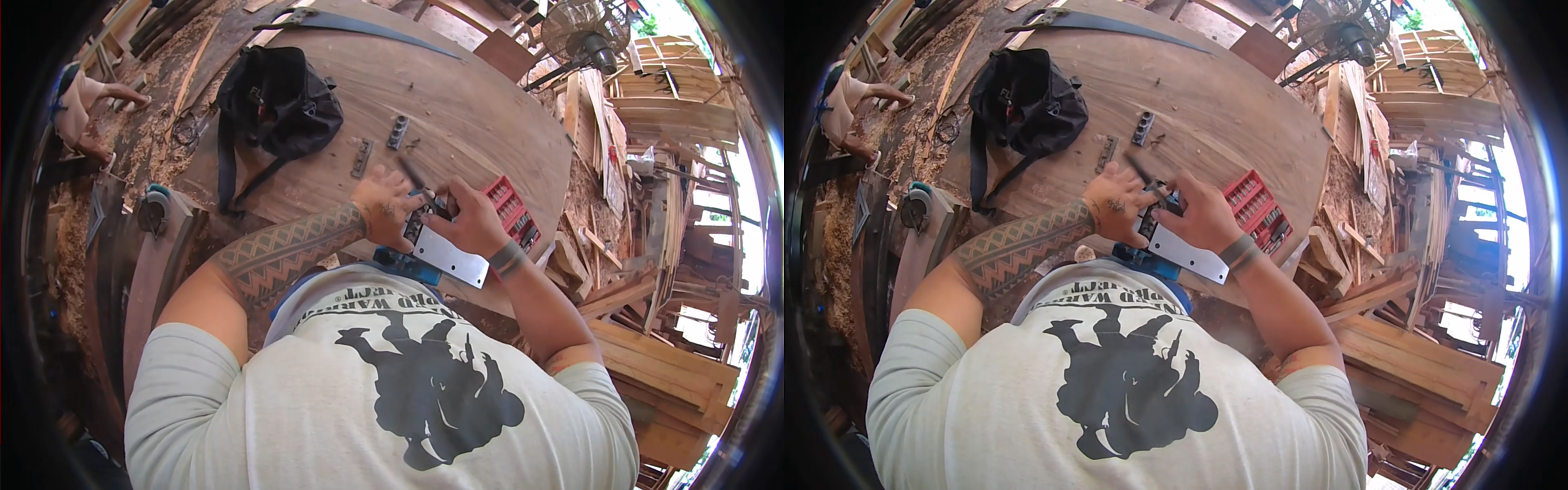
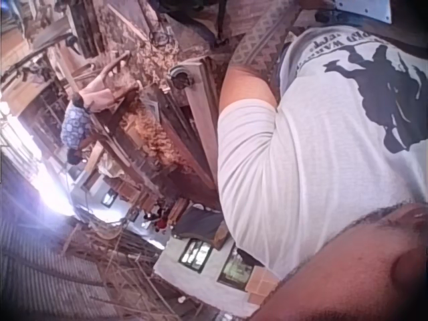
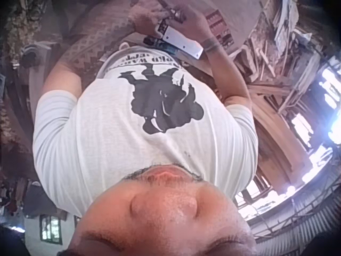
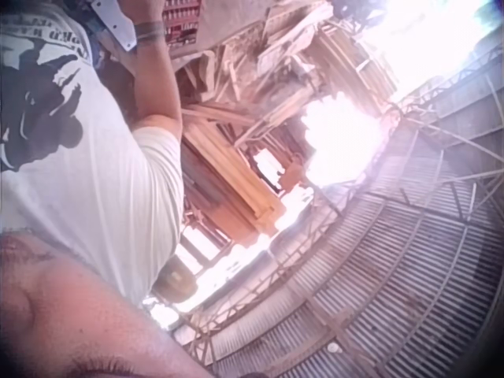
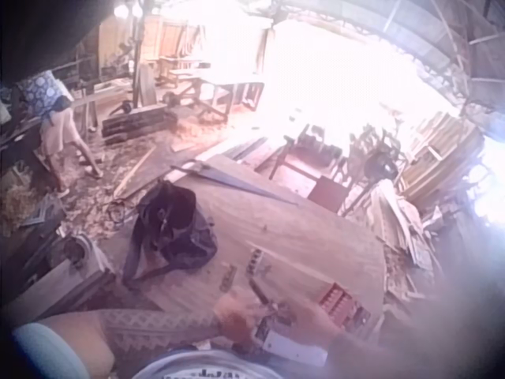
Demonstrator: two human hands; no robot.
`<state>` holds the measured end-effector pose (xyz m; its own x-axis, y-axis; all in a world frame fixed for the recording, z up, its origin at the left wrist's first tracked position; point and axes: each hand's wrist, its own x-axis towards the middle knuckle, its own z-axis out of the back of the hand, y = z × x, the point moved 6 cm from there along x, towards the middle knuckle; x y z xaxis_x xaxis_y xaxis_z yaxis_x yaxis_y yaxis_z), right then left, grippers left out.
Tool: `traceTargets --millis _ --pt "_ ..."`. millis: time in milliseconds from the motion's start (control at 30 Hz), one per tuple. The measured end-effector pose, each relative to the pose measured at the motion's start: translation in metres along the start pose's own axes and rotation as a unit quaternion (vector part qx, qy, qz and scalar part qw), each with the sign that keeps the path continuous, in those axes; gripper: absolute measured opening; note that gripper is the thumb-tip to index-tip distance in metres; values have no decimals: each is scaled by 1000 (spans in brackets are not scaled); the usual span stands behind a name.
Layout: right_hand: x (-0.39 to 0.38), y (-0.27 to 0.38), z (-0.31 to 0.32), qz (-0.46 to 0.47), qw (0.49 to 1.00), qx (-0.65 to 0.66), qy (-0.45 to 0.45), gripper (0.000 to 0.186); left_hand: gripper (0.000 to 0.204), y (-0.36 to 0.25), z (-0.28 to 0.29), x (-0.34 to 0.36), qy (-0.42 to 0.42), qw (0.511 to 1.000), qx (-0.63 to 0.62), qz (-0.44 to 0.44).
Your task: The person disassembles the blade assembly of a power planer by loosening several bolts with a socket wrench and removing the metal components.
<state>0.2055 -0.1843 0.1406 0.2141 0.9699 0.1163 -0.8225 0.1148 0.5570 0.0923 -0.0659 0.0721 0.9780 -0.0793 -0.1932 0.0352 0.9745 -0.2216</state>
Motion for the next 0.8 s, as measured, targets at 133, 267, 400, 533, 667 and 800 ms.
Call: traceTargets --millis 133,267,400,533,667,800 --pt "5 0 6 -189 980 22 53 52 107 -4 8 2 36 999 11 -5" --pt "2 -9 7 -166 982 37 79 55 110 -3 7 3 27 1000 -12 -4" --pt "6 -16 24 -153 970 103 157 46 113 0 2 1 6 1000 -12 0" --pt "3 -29 22 -179 962 63 194 40 114 0 3 2 0 1000 -12 1" --pt "4 -30 7 -85 986 -12 145 35 115 2 4 3 7 1000 -16 8" --pt "-6 -11 -6 -203 965 91 137 35 114 4 3 3 16 1000 -22 15"
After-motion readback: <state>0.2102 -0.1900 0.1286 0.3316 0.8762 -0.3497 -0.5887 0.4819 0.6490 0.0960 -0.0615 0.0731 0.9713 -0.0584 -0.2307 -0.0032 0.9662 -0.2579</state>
